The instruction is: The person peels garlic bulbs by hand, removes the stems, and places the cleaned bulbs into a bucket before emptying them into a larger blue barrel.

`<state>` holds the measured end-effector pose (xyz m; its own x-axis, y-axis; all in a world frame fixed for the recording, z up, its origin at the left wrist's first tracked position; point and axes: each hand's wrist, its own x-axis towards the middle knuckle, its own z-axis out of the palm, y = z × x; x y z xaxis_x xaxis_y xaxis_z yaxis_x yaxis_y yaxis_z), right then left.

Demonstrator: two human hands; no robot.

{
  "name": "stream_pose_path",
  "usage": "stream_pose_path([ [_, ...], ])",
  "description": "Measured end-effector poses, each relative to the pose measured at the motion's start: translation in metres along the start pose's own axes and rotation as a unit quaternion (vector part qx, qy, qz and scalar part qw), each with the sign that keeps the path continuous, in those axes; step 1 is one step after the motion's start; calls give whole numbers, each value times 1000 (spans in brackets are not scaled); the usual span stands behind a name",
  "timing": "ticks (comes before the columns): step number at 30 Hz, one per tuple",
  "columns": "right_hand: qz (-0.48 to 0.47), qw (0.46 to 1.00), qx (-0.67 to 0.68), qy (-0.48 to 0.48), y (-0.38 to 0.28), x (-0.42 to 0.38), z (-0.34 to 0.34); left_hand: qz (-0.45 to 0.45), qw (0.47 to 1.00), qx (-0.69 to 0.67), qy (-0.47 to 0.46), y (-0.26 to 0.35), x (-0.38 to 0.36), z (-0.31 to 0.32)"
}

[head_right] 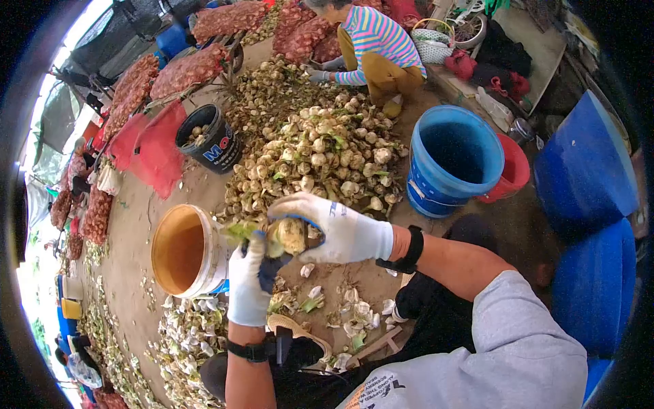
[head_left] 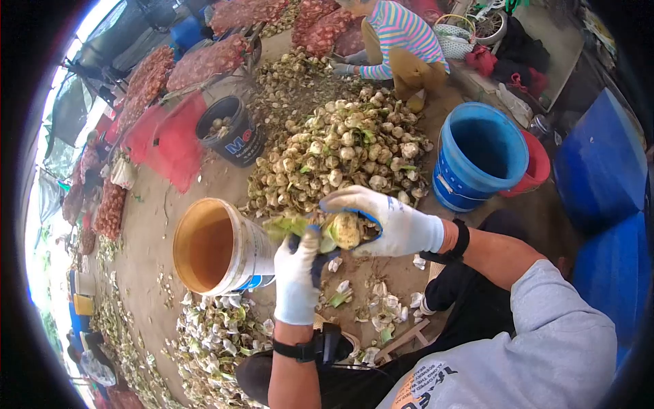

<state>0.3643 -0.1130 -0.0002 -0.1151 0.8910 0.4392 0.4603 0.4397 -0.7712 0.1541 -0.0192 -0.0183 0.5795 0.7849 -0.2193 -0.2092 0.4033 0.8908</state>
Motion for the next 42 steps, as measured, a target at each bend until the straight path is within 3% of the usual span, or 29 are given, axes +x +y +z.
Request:
stream_pose_path([
  [3,3,1000,-11,11,3,-2,9,-6,998,50,26,0,0,6],
  [5,80,989,124,25,8,-3,8,33,993,79,76,-4,2,7],
  [6,81,989,123,27,10,-4,10,31,994,79,73,-2,2,7],
  [8,136,946,292,38,15,-4,17,74,989,111,57,5,-1,8],
  [10,132,933,332,34,14,-7,17,73,991,108,43,13,-7,9],
  [12,196,779,595,27,11,-9,17,129,971,201,20,17,-10,7],
  [14,200,782,588,49,15,-8,22,127,968,214,14,23,-15,14],
  [16,190,715,670,51,23,-10,24,164,948,272,23,22,-19,17],
  [18,173,732,658,41,23,-13,24,150,950,273,22,19,-22,19],
  [20,251,739,621,79,21,-10,25,144,961,228,68,6,-19,18],
  [22,246,757,600,81,24,-10,25,137,963,222,74,4,-17,20],
  [26,235,903,352,80,24,-10,22,161,962,209,70,4,-20,25],
  [28,217,882,406,103,26,-12,21,158,961,213,74,1,-19,25],
  [30,274,774,557,127,30,-15,14,101,989,50,96,-4,-11,15],
  [34,222,770,589,103,25,-14,8,72,989,67,110,-10,-2,-1],
  [38,196,747,628,92,29,-19,2,142,967,-24,212,16,6,-21],
  [40,194,758,616,93,23,-20,-6,148,951,8,273,18,15,-39],
  [41,214,767,597,96,21,-20,-9,132,944,159,257,21,9,-37],
  [42,235,775,578,99,21,-21,-11,151,951,230,144,9,7,-49],
])
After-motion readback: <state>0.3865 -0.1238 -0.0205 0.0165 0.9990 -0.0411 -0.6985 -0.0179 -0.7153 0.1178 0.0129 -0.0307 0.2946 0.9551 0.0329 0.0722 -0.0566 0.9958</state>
